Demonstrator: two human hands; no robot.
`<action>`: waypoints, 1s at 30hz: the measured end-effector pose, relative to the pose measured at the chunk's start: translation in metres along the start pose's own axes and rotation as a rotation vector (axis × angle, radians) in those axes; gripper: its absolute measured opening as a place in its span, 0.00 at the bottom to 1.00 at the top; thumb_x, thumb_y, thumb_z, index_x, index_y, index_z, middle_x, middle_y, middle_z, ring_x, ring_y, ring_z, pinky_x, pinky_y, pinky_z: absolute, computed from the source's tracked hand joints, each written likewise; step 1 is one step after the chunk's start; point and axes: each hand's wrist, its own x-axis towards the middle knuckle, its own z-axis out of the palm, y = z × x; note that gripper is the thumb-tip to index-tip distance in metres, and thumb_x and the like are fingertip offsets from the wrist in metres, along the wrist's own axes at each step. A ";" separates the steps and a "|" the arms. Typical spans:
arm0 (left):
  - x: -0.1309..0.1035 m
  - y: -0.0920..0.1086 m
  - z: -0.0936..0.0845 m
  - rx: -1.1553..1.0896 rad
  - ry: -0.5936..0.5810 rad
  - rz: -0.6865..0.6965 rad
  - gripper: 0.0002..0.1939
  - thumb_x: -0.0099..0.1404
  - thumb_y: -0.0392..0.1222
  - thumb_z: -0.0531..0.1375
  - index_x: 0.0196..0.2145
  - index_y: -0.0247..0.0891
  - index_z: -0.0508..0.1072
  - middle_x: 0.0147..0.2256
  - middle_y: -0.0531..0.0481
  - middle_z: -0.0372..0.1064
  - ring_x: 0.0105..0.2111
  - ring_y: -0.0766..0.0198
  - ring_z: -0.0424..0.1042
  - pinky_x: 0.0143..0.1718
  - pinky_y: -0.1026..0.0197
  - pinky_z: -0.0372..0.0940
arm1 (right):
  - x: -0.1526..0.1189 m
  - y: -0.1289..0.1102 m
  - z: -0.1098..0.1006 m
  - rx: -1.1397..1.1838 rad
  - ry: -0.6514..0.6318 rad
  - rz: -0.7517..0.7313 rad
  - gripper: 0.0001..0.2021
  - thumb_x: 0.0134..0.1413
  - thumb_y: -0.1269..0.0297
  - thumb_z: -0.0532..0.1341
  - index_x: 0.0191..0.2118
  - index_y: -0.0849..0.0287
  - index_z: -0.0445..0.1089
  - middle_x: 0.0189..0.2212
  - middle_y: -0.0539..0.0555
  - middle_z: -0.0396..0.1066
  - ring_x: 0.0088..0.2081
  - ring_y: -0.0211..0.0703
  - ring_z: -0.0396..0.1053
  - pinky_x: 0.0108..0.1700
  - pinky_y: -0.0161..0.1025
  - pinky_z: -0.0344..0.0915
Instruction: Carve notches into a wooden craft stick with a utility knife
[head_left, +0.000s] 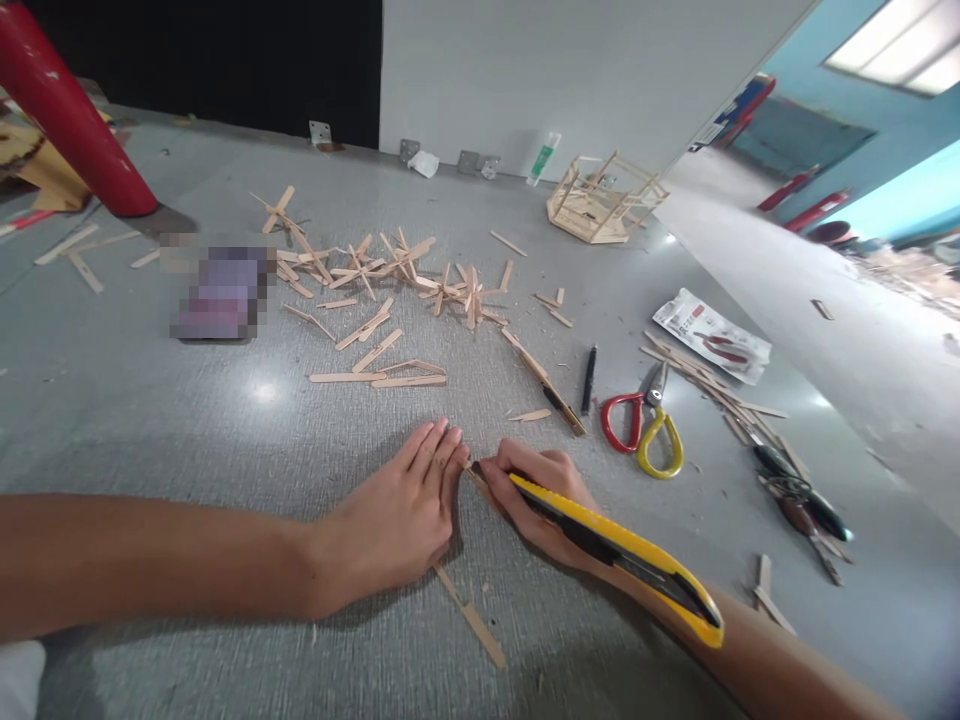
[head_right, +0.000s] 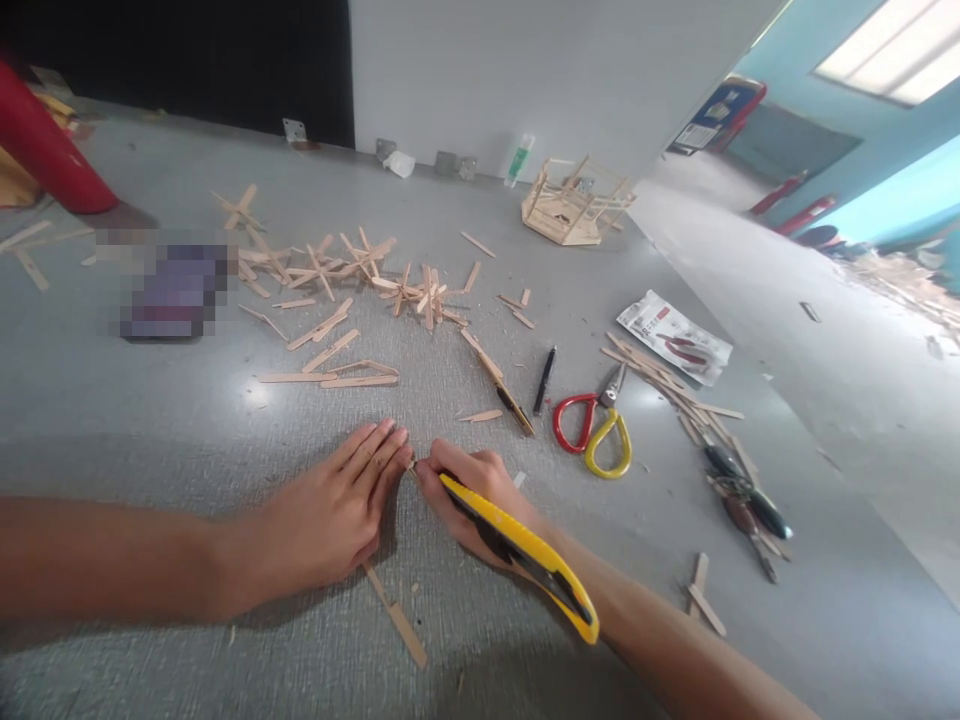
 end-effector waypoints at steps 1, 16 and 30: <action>0.000 0.000 0.000 0.002 -0.004 0.004 0.33 0.69 0.51 0.53 0.60 0.16 0.66 0.60 0.25 0.61 0.62 0.40 0.61 0.63 0.43 0.54 | 0.000 0.000 0.000 -0.008 -0.003 0.000 0.14 0.66 0.63 0.53 0.27 0.54 0.56 0.17 0.42 0.58 0.18 0.31 0.53 0.24 0.33 0.53; 0.001 -0.002 -0.001 0.038 -0.025 0.028 0.33 0.70 0.51 0.52 0.59 0.16 0.67 0.59 0.26 0.62 0.62 0.41 0.60 0.64 0.44 0.53 | -0.003 -0.002 -0.004 0.062 -0.027 0.030 0.15 0.66 0.61 0.52 0.26 0.54 0.56 0.17 0.44 0.62 0.17 0.32 0.56 0.23 0.34 0.54; 0.001 -0.001 -0.001 0.014 -0.032 0.017 0.35 0.68 0.52 0.54 0.59 0.15 0.66 0.59 0.24 0.62 0.62 0.39 0.60 0.64 0.44 0.54 | 0.001 -0.002 -0.001 0.179 0.025 0.092 0.14 0.65 0.60 0.56 0.27 0.55 0.60 0.17 0.44 0.65 0.19 0.32 0.58 0.25 0.31 0.57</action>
